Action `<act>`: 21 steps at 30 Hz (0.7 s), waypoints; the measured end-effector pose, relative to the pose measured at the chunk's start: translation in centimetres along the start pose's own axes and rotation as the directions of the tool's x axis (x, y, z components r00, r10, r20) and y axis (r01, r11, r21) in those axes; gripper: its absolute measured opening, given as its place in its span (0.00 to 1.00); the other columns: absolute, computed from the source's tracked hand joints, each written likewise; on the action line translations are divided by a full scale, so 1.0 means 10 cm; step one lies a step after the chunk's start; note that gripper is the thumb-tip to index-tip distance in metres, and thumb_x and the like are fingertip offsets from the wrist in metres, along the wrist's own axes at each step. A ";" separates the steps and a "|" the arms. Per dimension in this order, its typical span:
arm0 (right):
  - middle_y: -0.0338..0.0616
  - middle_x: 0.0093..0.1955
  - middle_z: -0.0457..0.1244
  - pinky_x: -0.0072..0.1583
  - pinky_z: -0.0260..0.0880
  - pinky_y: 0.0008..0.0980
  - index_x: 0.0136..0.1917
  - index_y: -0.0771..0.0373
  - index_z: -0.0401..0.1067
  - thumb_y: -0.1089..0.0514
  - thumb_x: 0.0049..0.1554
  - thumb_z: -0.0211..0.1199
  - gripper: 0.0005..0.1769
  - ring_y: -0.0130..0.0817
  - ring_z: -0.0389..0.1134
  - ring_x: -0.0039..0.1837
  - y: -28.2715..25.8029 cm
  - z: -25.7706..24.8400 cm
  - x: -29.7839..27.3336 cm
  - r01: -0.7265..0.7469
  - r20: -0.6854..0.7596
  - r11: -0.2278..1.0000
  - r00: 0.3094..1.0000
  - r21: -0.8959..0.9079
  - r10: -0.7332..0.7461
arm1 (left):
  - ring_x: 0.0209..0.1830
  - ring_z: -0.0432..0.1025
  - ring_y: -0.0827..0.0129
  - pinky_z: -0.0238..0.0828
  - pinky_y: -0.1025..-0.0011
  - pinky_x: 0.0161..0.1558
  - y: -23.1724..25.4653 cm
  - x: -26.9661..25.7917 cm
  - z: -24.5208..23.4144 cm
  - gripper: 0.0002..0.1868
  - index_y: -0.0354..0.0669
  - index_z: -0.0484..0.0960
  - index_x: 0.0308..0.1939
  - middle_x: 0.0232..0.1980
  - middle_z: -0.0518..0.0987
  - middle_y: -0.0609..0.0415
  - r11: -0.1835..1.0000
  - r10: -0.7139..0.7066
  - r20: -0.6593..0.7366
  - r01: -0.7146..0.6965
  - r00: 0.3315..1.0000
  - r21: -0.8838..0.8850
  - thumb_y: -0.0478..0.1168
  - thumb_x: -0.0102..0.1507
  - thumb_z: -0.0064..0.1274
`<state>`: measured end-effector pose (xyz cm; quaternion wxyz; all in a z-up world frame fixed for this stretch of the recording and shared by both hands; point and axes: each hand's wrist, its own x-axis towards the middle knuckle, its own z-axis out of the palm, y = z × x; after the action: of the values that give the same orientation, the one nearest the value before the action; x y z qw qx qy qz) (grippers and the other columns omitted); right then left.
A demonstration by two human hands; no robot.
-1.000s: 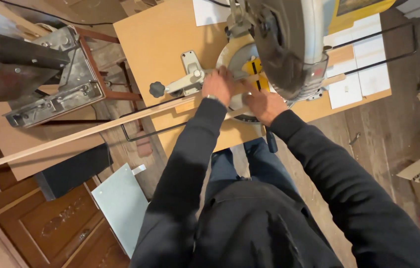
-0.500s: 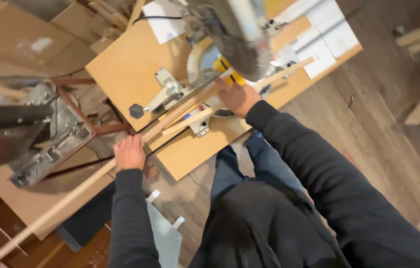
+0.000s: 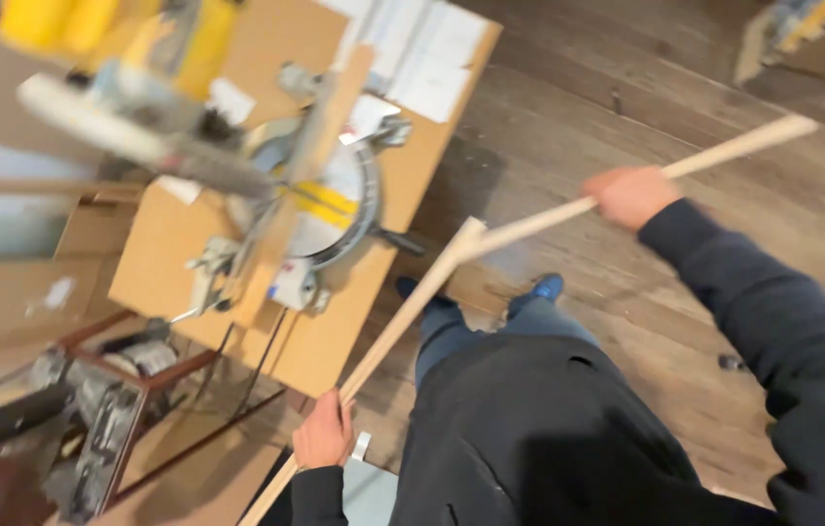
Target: Measuring a painting and cutting wooden frame strips using a power miter saw to size.
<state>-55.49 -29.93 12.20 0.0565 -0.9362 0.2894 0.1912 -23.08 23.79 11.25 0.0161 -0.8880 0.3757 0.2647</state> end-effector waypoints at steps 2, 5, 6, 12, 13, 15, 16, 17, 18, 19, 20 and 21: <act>0.46 0.43 0.70 0.45 0.72 0.50 0.46 0.52 0.74 0.50 0.57 0.62 0.07 0.50 0.73 0.48 0.61 0.04 -0.57 -0.211 -0.034 0.976 0.976 0.063 0.213 | 0.38 0.77 0.43 0.74 0.47 0.37 0.35 0.08 0.06 0.19 0.53 0.76 0.55 0.42 0.83 0.47 0.999 0.037 -0.039 -0.038 0.999 -0.016 0.55 0.64 0.51; 0.54 0.42 0.69 0.47 0.72 0.54 0.50 0.57 0.72 0.44 0.59 0.66 0.15 0.57 0.71 0.47 1.17 0.49 -1.41 -0.462 -0.120 0.832 0.849 0.308 0.515 | 0.36 0.77 0.40 0.74 0.47 0.37 0.99 0.15 0.13 0.23 0.51 0.75 0.60 0.43 0.83 0.43 0.992 0.111 -0.104 -0.116 0.988 -0.046 0.54 0.65 0.50; 0.58 0.42 0.68 0.49 0.72 0.55 0.54 0.61 0.70 0.40 0.62 0.67 0.22 0.60 0.71 0.47 1.39 0.66 -1.65 -0.481 -0.187 0.739 0.764 0.472 0.618 | 0.35 0.77 0.39 0.74 0.46 0.37 1.31 0.24 0.21 0.24 0.50 0.75 0.62 0.44 0.83 0.41 0.984 0.155 -0.151 -0.167 0.976 -0.070 0.53 0.65 0.50; 0.61 0.40 0.67 0.46 0.69 0.58 0.57 0.61 0.64 0.38 0.63 0.61 0.26 0.65 0.70 0.45 1.43 1.80 -2.65 -0.526 0.115 0.245 0.561 0.815 0.820 | 0.40 0.78 0.43 0.74 0.50 0.40 3.08 0.61 0.59 0.19 0.51 0.76 0.60 0.40 0.83 0.42 0.938 0.335 -0.095 -0.341 0.937 -0.062 0.52 0.69 0.53; 0.61 0.40 0.67 0.46 0.69 0.58 0.57 0.61 0.64 0.38 0.63 0.61 0.26 0.65 0.70 0.45 1.40 1.96 -2.84 -0.535 0.135 0.210 0.534 0.818 0.835 | 0.40 0.78 0.43 0.74 0.50 0.40 3.43 0.62 0.53 0.19 0.51 0.76 0.60 0.40 0.83 0.42 0.929 0.364 -0.077 -0.368 0.928 -0.043 0.52 0.69 0.53; 0.57 0.44 0.68 0.48 0.69 0.56 0.57 0.59 0.66 0.40 0.69 0.54 0.20 0.61 0.70 0.48 1.41 2.24 -3.07 -0.531 0.089 0.369 0.652 0.763 0.753 | 0.38 0.77 0.39 0.73 0.50 0.37 4.16 0.71 0.44 0.22 0.46 0.77 0.59 0.39 0.82 0.38 0.819 0.509 -0.158 -0.532 0.846 -0.216 0.47 0.64 0.59; 0.57 0.44 0.68 0.48 0.69 0.56 0.57 0.59 0.66 0.40 0.69 0.54 0.20 0.61 0.70 0.48 1.44 2.04 -3.14 -0.541 0.093 0.345 0.625 0.767 0.775 | 0.38 0.77 0.39 0.73 0.50 0.37 4.57 0.74 0.36 0.22 0.46 0.77 0.59 0.39 0.82 0.38 0.803 0.539 -0.150 -0.559 0.829 -0.207 0.47 0.64 0.59; 0.51 0.44 0.68 0.45 0.69 0.55 0.53 0.56 0.70 0.41 0.65 0.57 0.17 0.58 0.71 0.47 1.48 1.84 -3.21 -0.476 0.010 0.485 0.721 0.733 0.693 | 0.39 0.76 0.39 0.73 0.51 0.38 4.98 0.76 0.29 0.22 0.44 0.77 0.60 0.40 0.81 0.38 0.691 0.639 -0.241 -0.682 0.731 -0.238 0.45 0.64 0.58; 0.45 0.43 0.69 0.43 0.69 0.53 0.49 0.52 0.73 0.41 0.60 0.59 0.15 0.54 0.71 0.47 1.48 1.64 -3.34 -0.401 -0.051 0.604 0.804 0.689 0.592 | 0.40 0.76 0.38 0.73 0.52 0.38 5.38 0.71 0.22 0.22 0.43 0.77 0.61 0.42 0.81 0.37 0.564 0.717 -0.319 -0.784 0.620 -0.259 0.43 0.64 0.58; 0.45 0.43 0.69 0.43 0.69 0.53 0.49 0.52 0.73 0.41 0.60 0.59 0.15 0.54 0.71 0.47 1.54 1.58 -3.41 -0.424 -0.037 0.576 0.783 0.699 0.621 | 0.40 0.76 0.38 0.73 0.52 0.38 5.66 0.74 0.27 0.22 0.43 0.77 0.61 0.42 0.81 0.37 0.544 0.743 -0.297 -0.800 0.600 -0.254 0.43 0.64 0.58; 0.42 0.42 0.68 0.43 0.69 0.50 0.48 0.51 0.74 0.39 0.59 0.59 0.16 0.51 0.71 0.46 1.63 1.51 -3.44 -0.429 -0.035 0.611 0.799 0.665 0.600 | 0.39 0.75 0.39 0.73 0.53 0.38 5.95 0.82 0.35 0.21 0.42 0.78 0.58 0.42 0.81 0.37 0.494 0.790 -0.252 -0.824 0.558 -0.276 0.44 0.63 0.58; 0.40 0.41 0.67 0.43 0.70 0.47 0.47 0.49 0.75 0.38 0.58 0.60 0.16 0.48 0.71 0.45 1.73 1.44 -3.45 -0.433 -0.031 0.645 0.815 0.630 0.578 | 0.39 0.75 0.39 0.72 0.53 0.37 6.25 0.89 0.42 0.20 0.42 0.78 0.55 0.41 0.80 0.37 0.444 0.834 -0.207 -0.844 0.512 -0.300 0.45 0.62 0.59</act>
<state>-96.11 -23.11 12.56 0.2575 -0.7651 0.5901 -0.0111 -62.05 -25.97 14.00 -0.2866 -0.5758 0.7088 0.2897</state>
